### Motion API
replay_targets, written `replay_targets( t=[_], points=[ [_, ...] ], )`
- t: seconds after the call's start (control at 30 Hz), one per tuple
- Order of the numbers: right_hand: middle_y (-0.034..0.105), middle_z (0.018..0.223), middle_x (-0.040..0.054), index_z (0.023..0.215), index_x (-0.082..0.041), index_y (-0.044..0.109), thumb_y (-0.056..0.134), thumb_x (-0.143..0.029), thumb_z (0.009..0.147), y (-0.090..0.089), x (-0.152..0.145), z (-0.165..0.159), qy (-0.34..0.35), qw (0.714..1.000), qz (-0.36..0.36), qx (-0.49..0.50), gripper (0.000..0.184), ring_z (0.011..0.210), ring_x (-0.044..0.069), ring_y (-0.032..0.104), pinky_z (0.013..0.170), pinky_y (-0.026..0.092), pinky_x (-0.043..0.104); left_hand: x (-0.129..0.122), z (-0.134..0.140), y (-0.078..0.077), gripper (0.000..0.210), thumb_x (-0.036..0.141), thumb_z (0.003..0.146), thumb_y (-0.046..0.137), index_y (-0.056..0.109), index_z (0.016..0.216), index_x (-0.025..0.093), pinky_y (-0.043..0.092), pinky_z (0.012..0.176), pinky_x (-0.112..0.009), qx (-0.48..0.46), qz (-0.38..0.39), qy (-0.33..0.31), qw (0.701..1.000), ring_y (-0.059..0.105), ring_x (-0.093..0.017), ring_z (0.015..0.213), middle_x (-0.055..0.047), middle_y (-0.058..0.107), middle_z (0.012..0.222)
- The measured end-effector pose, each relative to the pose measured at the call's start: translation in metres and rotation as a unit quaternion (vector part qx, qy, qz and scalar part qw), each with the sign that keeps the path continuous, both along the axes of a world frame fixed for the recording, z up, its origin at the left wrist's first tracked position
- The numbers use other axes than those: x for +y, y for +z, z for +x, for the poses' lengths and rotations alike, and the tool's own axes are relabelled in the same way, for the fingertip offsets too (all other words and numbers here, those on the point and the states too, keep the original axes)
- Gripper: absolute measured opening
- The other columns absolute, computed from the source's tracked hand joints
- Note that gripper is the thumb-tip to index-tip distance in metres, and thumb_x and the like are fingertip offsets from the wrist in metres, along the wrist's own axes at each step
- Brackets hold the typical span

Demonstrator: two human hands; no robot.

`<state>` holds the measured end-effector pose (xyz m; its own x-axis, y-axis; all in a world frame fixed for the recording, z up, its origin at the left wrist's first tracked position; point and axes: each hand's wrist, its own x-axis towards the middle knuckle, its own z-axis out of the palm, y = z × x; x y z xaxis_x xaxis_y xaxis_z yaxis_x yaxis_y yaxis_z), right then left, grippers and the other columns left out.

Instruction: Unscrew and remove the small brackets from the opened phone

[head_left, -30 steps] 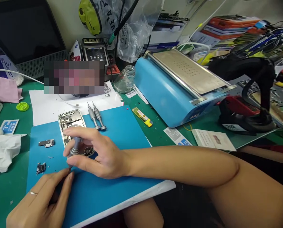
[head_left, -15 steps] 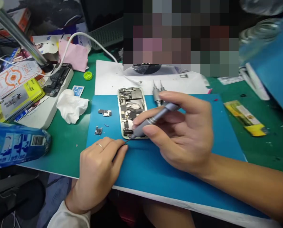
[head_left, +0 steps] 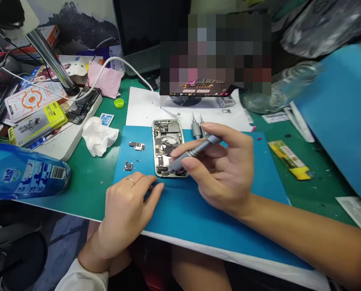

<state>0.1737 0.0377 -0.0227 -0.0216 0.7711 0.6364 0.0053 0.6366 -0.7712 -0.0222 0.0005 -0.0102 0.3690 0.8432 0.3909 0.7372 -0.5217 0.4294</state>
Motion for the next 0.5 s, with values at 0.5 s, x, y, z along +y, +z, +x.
replay_targets(
  t=[0.5],
  points=[
    [0.076,0.086,0.0002,0.123,-0.029,0.060,0.084,-0.007,0.079,-0.021,0.009,0.002,-0.068,0.996,-0.001,0.051,0.055,0.070,0.014,0.073,0.064,0.057,0.026,-0.171,-0.162,-0.019,0.021,0.036,0.103,0.064,0.067,0.113,0.017,0.061,0.073,-0.030,0.069,0.052,0.040,0.995,0.068,-0.013,0.082,-0.004,0.070,0.105]
  ],
)
